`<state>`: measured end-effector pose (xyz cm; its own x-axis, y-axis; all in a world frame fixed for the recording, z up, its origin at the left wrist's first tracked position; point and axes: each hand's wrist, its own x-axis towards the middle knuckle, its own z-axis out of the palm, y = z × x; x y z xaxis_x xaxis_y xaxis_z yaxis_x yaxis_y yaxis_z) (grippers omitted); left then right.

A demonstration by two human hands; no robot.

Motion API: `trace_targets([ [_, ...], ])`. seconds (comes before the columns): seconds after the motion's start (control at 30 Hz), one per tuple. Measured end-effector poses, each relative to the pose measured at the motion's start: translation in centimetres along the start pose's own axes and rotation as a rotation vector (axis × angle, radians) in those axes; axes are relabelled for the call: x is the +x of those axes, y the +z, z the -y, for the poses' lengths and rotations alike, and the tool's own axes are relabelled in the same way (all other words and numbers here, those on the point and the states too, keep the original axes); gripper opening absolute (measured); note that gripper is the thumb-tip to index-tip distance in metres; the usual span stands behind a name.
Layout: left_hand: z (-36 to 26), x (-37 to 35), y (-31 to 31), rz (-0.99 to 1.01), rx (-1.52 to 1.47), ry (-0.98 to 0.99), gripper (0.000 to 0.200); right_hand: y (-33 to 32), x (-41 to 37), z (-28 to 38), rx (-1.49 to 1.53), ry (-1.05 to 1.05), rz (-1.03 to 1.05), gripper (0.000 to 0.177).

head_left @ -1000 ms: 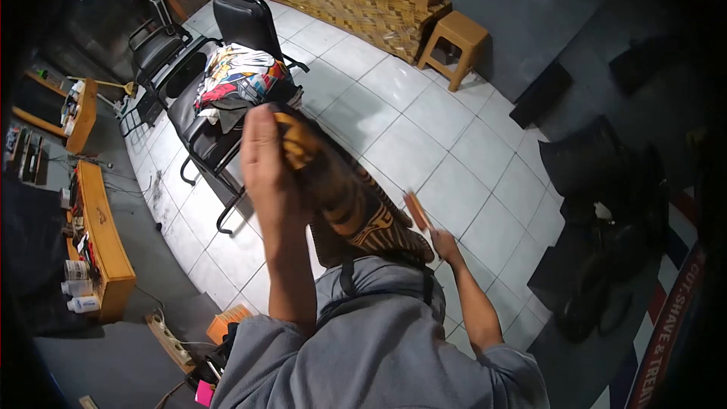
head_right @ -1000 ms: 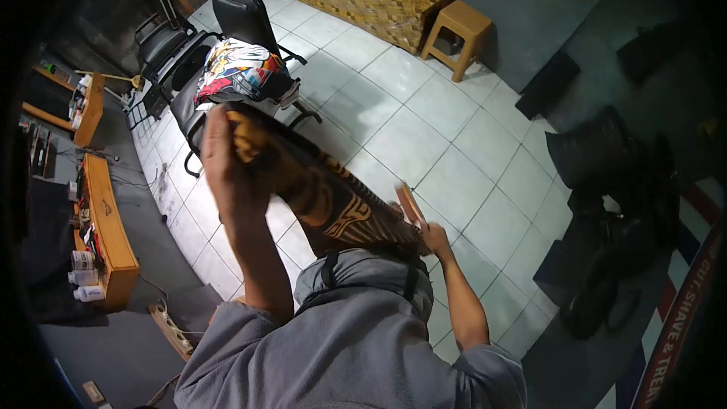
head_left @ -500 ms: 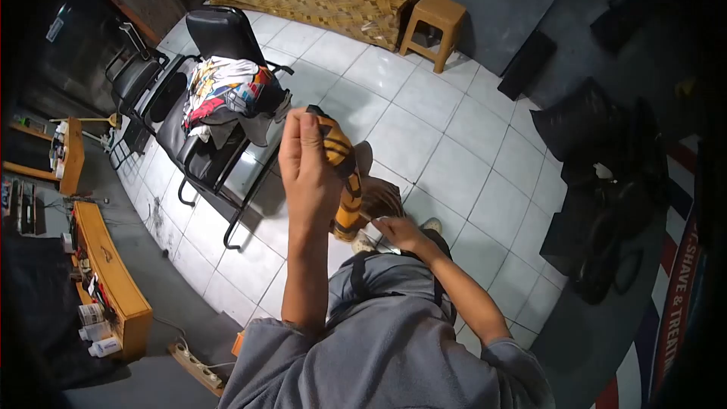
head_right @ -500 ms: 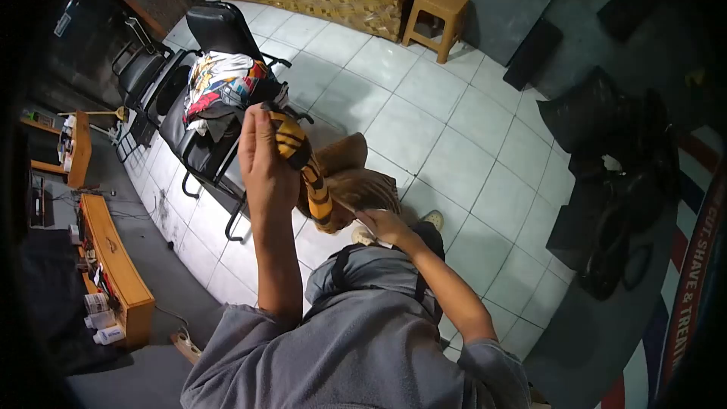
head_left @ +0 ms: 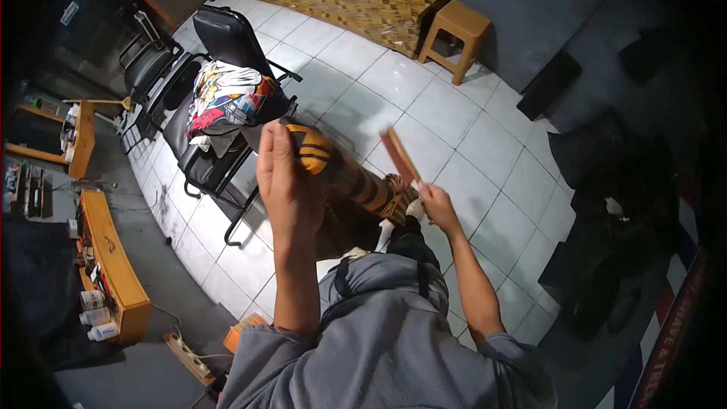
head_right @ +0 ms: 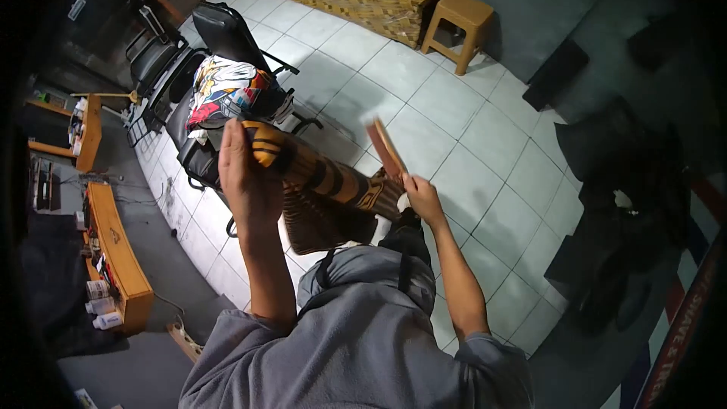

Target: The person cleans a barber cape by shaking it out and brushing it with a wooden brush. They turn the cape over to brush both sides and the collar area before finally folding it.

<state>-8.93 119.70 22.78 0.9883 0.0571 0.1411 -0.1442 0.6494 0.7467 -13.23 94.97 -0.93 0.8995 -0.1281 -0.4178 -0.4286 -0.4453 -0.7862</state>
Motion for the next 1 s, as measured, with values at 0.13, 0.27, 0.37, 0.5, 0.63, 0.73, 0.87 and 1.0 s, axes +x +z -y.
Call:
trace_targets([
  [0.13, 3.6, 2.2, 2.2, -0.057, 0.148, -0.044, 0.017, -4.2, -2.2, 11.7, 0.724, -0.296, 0.207, 0.032],
  [0.27, 5.6, 4.5, 4.8, -0.123, 0.284, 0.099, 0.016, -4.2, 0.2, 12.3, 0.679, -0.282, 0.502, 0.035],
  [0.37, 5.0, 6.7, 6.6, -0.134, 0.182, 0.273, 0.02, -2.4, 6.7, 4.9, 0.213, -0.381, 0.391, 0.035],
  [0.5, 3.5, 8.5, 7.8, -0.202, 0.185, 0.46, 0.025, -2.7, 12.3, -12.8, -0.555, -0.051, 0.298, 0.045],
  [0.63, 3.5, 9.3, 8.4, -0.225, 0.207, 0.509, 0.024, -6.7, 13.2, -19.5, -0.758, 0.166, 0.283, 0.052],
  [0.73, 5.3, 10.2, 8.4, -0.422, 0.314, 0.308, 0.025, -7.5, 14.9, -19.5, -0.583, 0.141, 0.173, 0.05],
  [0.87, 8.6, 10.2, 9.5, -0.416, 0.522, 0.251, 0.045, -10.7, 13.2, -1.8, 0.229, -0.075, 0.178, 0.038],
  [1.0, 9.8, 10.3, 8.9, -0.219, 0.586, 0.056, 0.022, -12.4, 6.4, 12.6, 0.695, -0.283, 0.353, 0.032],
])
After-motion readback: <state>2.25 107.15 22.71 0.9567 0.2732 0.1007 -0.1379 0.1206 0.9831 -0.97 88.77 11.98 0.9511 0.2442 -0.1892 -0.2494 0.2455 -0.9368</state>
